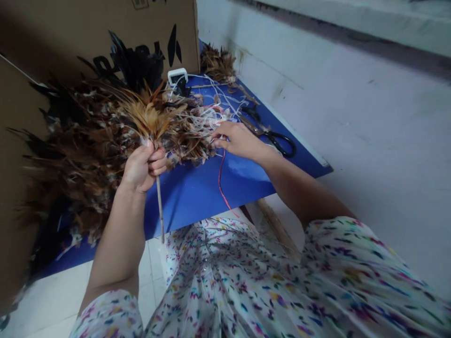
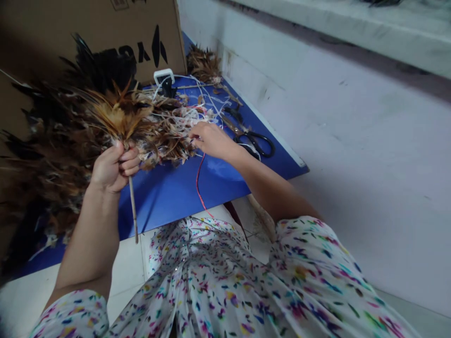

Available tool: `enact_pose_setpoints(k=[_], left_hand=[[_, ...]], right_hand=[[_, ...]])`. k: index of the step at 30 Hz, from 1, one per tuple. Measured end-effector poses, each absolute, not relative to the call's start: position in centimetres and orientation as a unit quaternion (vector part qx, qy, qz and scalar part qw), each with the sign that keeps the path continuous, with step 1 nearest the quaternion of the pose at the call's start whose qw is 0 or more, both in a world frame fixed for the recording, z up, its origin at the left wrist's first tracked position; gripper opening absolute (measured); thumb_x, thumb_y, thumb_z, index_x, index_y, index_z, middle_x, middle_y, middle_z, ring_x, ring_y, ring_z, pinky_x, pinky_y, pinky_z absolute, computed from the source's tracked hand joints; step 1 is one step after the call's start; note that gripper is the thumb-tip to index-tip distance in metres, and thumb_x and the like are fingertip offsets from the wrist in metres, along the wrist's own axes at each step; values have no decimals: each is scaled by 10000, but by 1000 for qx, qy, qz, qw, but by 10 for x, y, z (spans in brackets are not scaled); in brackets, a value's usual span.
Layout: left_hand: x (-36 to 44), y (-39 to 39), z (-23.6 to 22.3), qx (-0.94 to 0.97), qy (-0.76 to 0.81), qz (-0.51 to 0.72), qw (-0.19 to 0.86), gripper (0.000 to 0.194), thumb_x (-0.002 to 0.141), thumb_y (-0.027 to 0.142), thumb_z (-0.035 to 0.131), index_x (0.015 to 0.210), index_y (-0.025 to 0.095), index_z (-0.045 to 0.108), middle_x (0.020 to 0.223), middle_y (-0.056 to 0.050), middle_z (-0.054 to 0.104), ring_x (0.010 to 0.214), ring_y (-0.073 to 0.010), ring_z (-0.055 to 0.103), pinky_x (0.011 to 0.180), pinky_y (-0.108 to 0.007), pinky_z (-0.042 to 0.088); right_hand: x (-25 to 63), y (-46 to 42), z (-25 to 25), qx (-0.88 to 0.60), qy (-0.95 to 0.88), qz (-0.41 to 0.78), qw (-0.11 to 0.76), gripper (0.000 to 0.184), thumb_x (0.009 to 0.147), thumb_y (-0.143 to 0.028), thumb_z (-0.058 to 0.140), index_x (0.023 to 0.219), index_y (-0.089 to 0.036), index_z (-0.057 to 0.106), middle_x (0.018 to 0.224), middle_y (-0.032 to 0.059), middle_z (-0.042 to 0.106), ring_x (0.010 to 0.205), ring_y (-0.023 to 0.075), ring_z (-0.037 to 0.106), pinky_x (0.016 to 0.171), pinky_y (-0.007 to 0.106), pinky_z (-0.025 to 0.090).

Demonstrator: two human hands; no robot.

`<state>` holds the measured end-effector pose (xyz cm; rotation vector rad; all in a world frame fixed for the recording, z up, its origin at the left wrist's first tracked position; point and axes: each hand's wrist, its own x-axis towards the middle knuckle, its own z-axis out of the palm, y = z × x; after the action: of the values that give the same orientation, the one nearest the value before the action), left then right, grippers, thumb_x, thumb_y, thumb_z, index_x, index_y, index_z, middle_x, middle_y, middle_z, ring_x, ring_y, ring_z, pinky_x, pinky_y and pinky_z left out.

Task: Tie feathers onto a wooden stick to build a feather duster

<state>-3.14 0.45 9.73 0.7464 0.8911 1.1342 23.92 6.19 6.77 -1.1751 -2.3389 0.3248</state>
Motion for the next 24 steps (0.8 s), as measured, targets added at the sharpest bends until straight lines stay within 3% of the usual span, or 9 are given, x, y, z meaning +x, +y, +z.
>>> enact_pose_setpoints(k=[4,8,12,18,20,24], left_hand=[[-31,4,98,316,398,507,696,224,922,314,555,774,149,517,538,78,284,359,-13,235,328,-125,182],[-29,4,101,305,406,505,698,246,924,326,554,758,154,499,544,80,269,361,-11,228,331,-124,168],[-30,5,98,312,400,512,693,257,922,332,557,750,151,498,549,82,261,362,-9,223,333,-123,170],[-32,6,96,319,400,513,689,239,924,312,548,755,149,503,538,82,276,356,-11,230,327,-120,193],[-31,6,97,311,404,515,689,230,926,303,544,759,151,503,535,82,276,354,-12,231,324,-120,195],[-31,7,95,325,398,509,691,232,921,306,551,758,149,501,538,82,275,358,-15,240,322,-123,195]], right_hand=[[217,85,63,-444,-867,70,218,216,857,-155,567,1038,-147,684,1044,117,659,970,228,591,851,349,442],[209,100,54,-453,-864,58,213,161,879,-161,527,853,-173,686,935,89,674,919,224,598,850,361,455],[217,100,58,-459,-818,115,327,133,860,-166,561,825,-181,688,873,54,690,855,193,609,840,344,459],[248,96,75,-499,-704,193,466,109,840,-231,610,801,-165,688,728,16,666,677,119,551,686,267,429],[261,96,77,-476,-721,224,450,91,815,-240,647,783,-169,694,709,8,663,646,108,536,661,258,420],[273,96,74,-420,-811,254,318,56,771,-214,686,801,-190,727,771,2,698,717,125,587,740,278,446]])
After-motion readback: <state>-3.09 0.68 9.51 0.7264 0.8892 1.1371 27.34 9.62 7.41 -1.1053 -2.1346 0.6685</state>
